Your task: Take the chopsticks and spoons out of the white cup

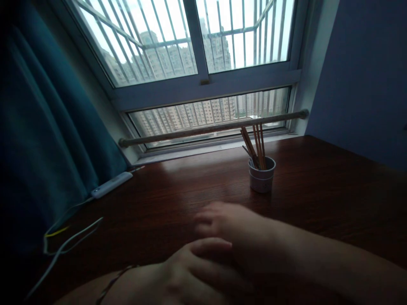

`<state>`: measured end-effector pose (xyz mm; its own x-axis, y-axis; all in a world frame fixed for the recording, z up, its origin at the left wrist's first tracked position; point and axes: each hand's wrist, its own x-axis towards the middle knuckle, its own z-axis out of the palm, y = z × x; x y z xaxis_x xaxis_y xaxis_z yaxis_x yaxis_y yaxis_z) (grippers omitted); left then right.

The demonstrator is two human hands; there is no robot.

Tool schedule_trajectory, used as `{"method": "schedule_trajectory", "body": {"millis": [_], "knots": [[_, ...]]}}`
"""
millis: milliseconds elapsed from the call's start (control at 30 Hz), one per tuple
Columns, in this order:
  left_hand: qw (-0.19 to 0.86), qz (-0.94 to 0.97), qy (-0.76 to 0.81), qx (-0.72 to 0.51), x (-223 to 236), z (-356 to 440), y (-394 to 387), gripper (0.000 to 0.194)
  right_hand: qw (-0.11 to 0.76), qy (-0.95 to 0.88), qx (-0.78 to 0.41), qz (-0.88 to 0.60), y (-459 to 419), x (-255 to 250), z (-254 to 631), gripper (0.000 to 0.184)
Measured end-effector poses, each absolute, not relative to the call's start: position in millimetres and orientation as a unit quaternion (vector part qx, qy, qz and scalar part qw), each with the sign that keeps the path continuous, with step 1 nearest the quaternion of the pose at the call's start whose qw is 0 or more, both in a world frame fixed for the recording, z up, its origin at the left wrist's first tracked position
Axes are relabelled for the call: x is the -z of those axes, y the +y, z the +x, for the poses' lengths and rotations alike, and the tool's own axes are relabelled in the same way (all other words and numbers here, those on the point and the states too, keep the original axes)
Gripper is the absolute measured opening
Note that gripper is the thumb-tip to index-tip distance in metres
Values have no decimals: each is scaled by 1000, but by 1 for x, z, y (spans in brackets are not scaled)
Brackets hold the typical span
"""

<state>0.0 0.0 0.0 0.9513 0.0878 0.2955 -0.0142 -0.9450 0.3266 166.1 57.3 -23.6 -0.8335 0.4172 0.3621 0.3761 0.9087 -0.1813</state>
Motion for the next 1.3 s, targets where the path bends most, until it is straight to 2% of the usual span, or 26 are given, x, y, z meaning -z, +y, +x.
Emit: {"method": "schedule_trajectory", "body": {"millis": [67,133,167,233,300,367,500,667,867,1000,1200,1300], "knots": [[123,976,53,-174,-12,-3,6,15,276,-909,14,-312,77,4,185,31],[100,971,99,-194,-13,-4,11,17,348,-806,74,-472,106,-12,214,55],[96,965,123,-209,-10,-4,15,19,342,-767,88,-536,120,-18,230,76],[103,951,160,-242,3,-4,24,23,256,-716,27,-649,145,-20,260,116],[118,940,189,-257,19,-2,34,31,184,-710,-77,-676,162,-13,282,129],[137,933,225,-245,33,-2,44,43,171,-732,-140,-644,172,-2,293,122],[159,914,309,-207,49,-2,59,61,162,-786,-273,-530,181,13,295,93],[193,894,365,-174,57,-4,67,66,162,-752,-379,-514,183,13,290,68],[262,863,385,-197,65,-4,72,69,178,-741,-299,-575,181,8,284,58],[343,806,389,-284,67,-2,79,71,233,-745,-297,-550,171,5,263,47],[420,697,398,-423,61,1,87,74,330,-772,-223,-495,132,10,203,55],[450,678,345,-467,52,1,90,71,353,-787,-192,-468,115,14,179,56]]}}
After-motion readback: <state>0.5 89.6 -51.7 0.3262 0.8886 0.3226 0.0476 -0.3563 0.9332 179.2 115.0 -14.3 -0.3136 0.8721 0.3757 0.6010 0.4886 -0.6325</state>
